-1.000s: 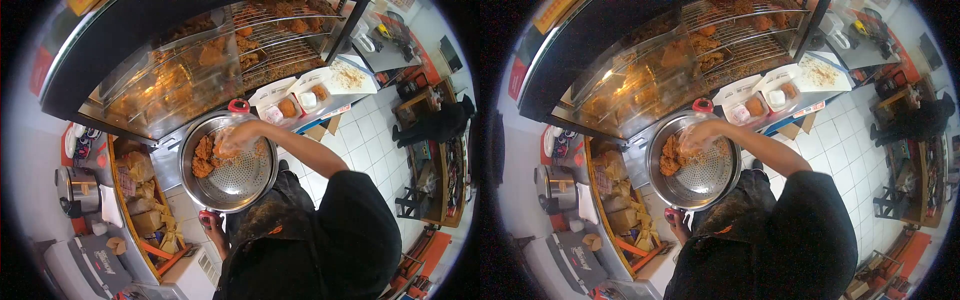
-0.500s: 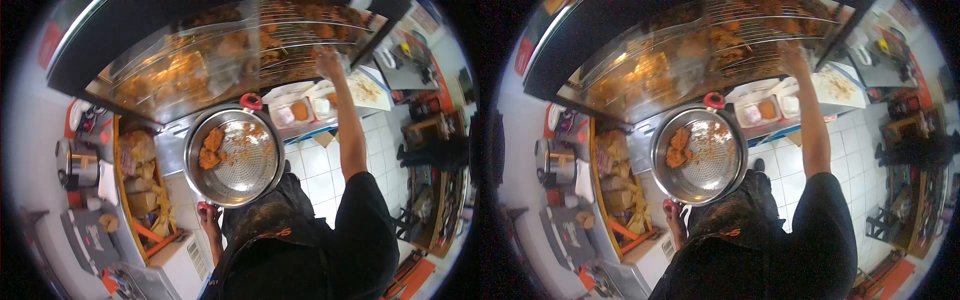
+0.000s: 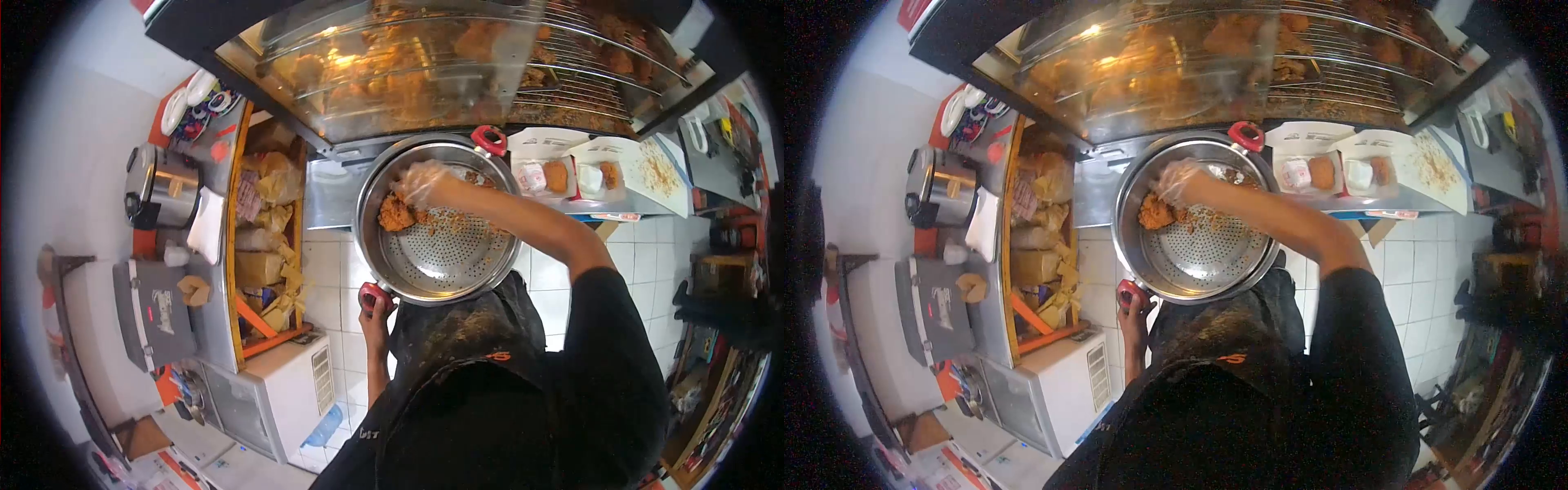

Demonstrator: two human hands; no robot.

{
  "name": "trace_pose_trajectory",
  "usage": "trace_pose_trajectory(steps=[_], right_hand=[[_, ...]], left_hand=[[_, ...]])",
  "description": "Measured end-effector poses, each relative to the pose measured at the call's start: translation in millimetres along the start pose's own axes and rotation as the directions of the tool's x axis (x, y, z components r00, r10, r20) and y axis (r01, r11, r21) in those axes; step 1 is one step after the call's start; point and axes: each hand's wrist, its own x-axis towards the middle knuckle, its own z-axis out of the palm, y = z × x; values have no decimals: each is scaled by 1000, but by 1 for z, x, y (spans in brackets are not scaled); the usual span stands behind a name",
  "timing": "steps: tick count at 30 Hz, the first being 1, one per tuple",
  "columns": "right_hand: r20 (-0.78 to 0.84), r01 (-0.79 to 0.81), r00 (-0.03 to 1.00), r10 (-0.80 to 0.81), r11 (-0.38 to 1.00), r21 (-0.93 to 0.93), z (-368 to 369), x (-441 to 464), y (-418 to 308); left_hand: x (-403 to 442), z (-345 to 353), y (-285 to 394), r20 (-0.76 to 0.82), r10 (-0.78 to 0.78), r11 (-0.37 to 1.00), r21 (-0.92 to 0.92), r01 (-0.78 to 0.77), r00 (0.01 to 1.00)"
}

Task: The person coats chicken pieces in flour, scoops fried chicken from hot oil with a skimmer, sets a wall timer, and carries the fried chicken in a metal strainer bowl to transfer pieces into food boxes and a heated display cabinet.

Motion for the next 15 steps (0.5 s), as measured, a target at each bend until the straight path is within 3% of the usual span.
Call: trace_pose_trajectory(steps=[2, 4, 5, 6, 7, 8, 9, 10, 11, 12, 13, 14, 15], right_hand=[[-37, 3, 999, -4, 999, -35, -9, 2, 2], [306, 120, 947, -96, 991, -61, -46, -8, -10], [177, 193, 968, -180, 979, -61, -36, -15, -8], [181, 177, 970, -162, 982, -69, -29, -18, -4], [349, -45, 937, -13, 987, 157, -33, -21, -4], [531, -298, 843, 85, 896, 330, -41, -27, 0], [592, -406, 802, 78, 798, 445, -93, -47, -5], [603, -425, 792, 92, 793, 437, -92, -64, -1], [546, -513, 838, -4, 339, 789, -92, -83, 2], [437, -434, 899, -37, -231, 871, -93, -101, 8], [440, -434, 897, -26, -236, 870, -101, -119, 15], [357, -311, 932, 66, -364, 878, -118, -140, 21], [360, -313, 931, 65, -368, 876, -118, -139, 22]], left_hand=[[0, 2, 3, 1, -12, 1000, -16, 12, 1000], [1, 0, 1, -3, -28, 998, -49, 28, 1000], [5, -6, -5, 5, -43, 998, -43, 43, 999], [9, -13, -12, 9, -57, 998, -37, 57, 998], [8, -12, -9, 27, -69, 997, -42, 70, 997], [8, -13, -10, 23, -69, 997, -20, 70, 997], [5, -8, -7, 3, -60, 998, -30, 60, 998], [0, -3, -1, -19, -53, 998, -38, 53, 998], [-1, -2, 4, 17, -61, 998, -16, 61, 998], [-3, 0, 10, 48, -76, 997, -2, 76, 996], [-2, -1, 9, 55, -83, 997, 10, 83, 995], [-3, -3, 8, 57, -90, 996, 23, 89, 994], [-1, -7, 5, 56, -98, 995, 37, 97, 994]])
